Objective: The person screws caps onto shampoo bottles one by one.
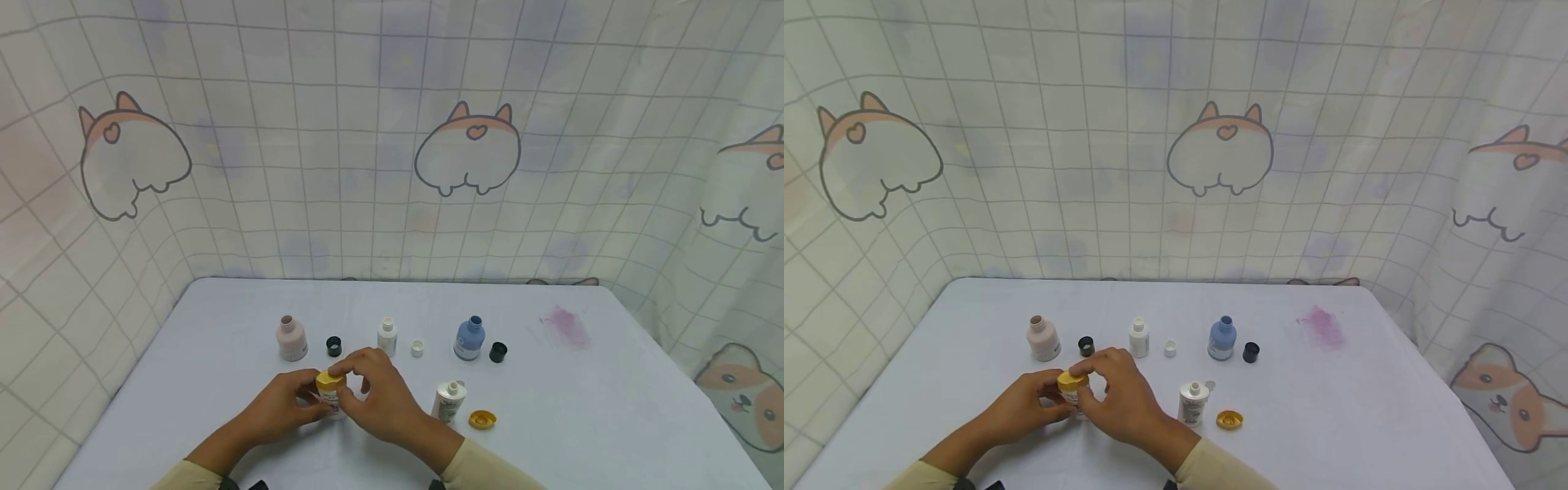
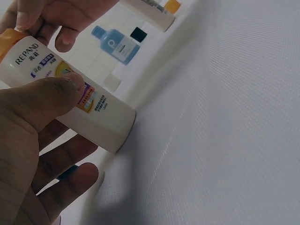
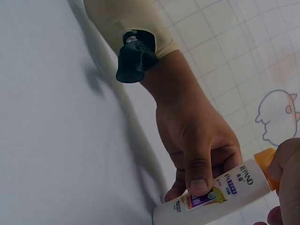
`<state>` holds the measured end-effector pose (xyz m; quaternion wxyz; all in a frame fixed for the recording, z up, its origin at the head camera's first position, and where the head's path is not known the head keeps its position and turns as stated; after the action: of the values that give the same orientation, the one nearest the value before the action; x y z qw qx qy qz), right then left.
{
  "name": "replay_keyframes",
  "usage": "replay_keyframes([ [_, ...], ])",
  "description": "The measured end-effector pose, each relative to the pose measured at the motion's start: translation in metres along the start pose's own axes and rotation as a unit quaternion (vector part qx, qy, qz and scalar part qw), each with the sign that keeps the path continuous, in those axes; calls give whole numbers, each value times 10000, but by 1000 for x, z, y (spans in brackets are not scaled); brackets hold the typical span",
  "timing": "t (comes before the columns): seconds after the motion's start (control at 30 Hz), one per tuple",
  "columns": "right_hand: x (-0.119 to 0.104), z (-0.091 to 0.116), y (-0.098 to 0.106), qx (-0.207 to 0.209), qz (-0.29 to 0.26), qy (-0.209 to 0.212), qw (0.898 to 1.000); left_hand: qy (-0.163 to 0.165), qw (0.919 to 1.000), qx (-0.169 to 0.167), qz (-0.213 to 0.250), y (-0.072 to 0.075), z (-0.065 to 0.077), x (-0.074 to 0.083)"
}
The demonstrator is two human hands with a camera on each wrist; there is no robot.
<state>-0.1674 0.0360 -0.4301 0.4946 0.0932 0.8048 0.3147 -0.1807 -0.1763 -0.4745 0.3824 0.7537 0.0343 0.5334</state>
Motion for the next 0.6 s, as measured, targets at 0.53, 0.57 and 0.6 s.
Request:
replay_keyframes([
  [0.53,1,0,-4,164,25,395,9991,-173,9998,44,91,-1,-2,-1],
  [0.57,1,0,-5,147,-40,413,9990,-160,9998,39,94,-1,-2,-1],
  [0.6,0,-1,-5,135,-82,440,9989,-156,9998,36,86,-1,-2,-1],
])
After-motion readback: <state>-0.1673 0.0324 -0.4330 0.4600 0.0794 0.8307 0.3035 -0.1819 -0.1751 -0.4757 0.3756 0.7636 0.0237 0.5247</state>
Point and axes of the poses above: each hand's wrist, its own z-axis away from the middle knuckle, its own y-axis out of the back of the hand, x = y × z, the point moved 1 cm from there along -z, towards the middle knuckle, and after that the axes turned 6 degrees about -y, right-handed, at the moved point
